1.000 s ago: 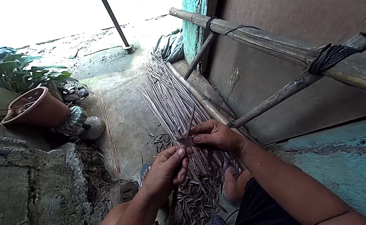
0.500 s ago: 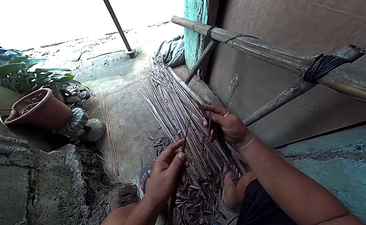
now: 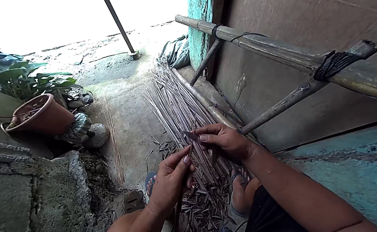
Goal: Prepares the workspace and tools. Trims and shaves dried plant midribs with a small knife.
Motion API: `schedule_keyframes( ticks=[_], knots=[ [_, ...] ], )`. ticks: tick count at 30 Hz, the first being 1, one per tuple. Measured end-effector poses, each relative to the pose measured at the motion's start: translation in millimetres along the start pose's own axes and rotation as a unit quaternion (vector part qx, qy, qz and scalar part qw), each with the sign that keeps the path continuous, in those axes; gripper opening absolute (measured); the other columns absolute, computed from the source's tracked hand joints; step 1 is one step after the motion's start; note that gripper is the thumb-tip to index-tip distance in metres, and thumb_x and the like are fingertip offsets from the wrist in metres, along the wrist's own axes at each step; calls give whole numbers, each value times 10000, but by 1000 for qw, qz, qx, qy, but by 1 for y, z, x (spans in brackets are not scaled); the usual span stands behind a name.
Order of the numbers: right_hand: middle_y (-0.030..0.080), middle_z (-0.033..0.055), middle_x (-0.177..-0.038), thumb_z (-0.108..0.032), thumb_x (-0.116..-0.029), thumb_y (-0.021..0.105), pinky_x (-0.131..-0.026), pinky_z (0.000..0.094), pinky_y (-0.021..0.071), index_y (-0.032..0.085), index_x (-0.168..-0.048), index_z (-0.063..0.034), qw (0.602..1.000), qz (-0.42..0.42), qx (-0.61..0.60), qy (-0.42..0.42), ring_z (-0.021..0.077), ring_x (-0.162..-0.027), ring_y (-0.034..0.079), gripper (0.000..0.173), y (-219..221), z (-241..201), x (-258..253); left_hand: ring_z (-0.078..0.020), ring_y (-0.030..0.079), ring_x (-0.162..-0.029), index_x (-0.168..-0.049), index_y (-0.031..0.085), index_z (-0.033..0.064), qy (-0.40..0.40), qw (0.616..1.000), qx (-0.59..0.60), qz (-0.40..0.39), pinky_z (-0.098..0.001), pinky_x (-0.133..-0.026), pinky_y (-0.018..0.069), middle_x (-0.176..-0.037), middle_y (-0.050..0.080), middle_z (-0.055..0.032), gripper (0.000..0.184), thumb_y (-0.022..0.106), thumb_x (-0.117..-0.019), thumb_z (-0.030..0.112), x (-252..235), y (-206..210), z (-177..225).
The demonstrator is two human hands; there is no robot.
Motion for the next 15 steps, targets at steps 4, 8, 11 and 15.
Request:
schedule_keyframes(
  ticks=[4,8,11,15],
  knots=[
    [710,49,-832,-120,-1043,550,-538,212,539,691,-1249,-31,994,109,-19,12,83,-635,647,265,-32,-8,-1,-84,522,-496,-1409,582,-18,6,1000,-27,-8,-211,-434,468,-831,661,-93,368,484,-1084,124,2,2,-2],
    [691,88,-807,-90,-1067,494,-489,207,522,660,-1288,-37,975,206,-77,-15,88,-563,613,281,-59,-15,3,-78,527,-492,-1417,561,-37,28,999,-38,14,-207,-428,465,-795,657,-82,391,548,-1042,74,3,2,2],
    [682,55,-822,-108,-1062,482,-522,219,531,628,-1342,-59,988,143,-62,0,88,-607,623,319,-42,-13,5,-82,537,-488,-1417,552,-52,43,998,-43,35,-211,-421,476,-779,654,-78,397,552,-1033,53,2,0,5],
    [694,17,-844,-157,-1043,542,-533,235,542,636,-1342,-50,998,-33,-26,41,84,-648,642,331,10,5,7,-105,566,-495,-1377,580,-54,42,997,-58,29,-232,-437,511,-792,665,-87,354,464,-1071,80,1,2,5]
  ],
)
Point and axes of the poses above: each hand's wrist, its own x-axis away from the middle knuckle, its own y-axis out of the palm, z = x × y, the point moved 10 cm from there along -x, towards the middle knuckle
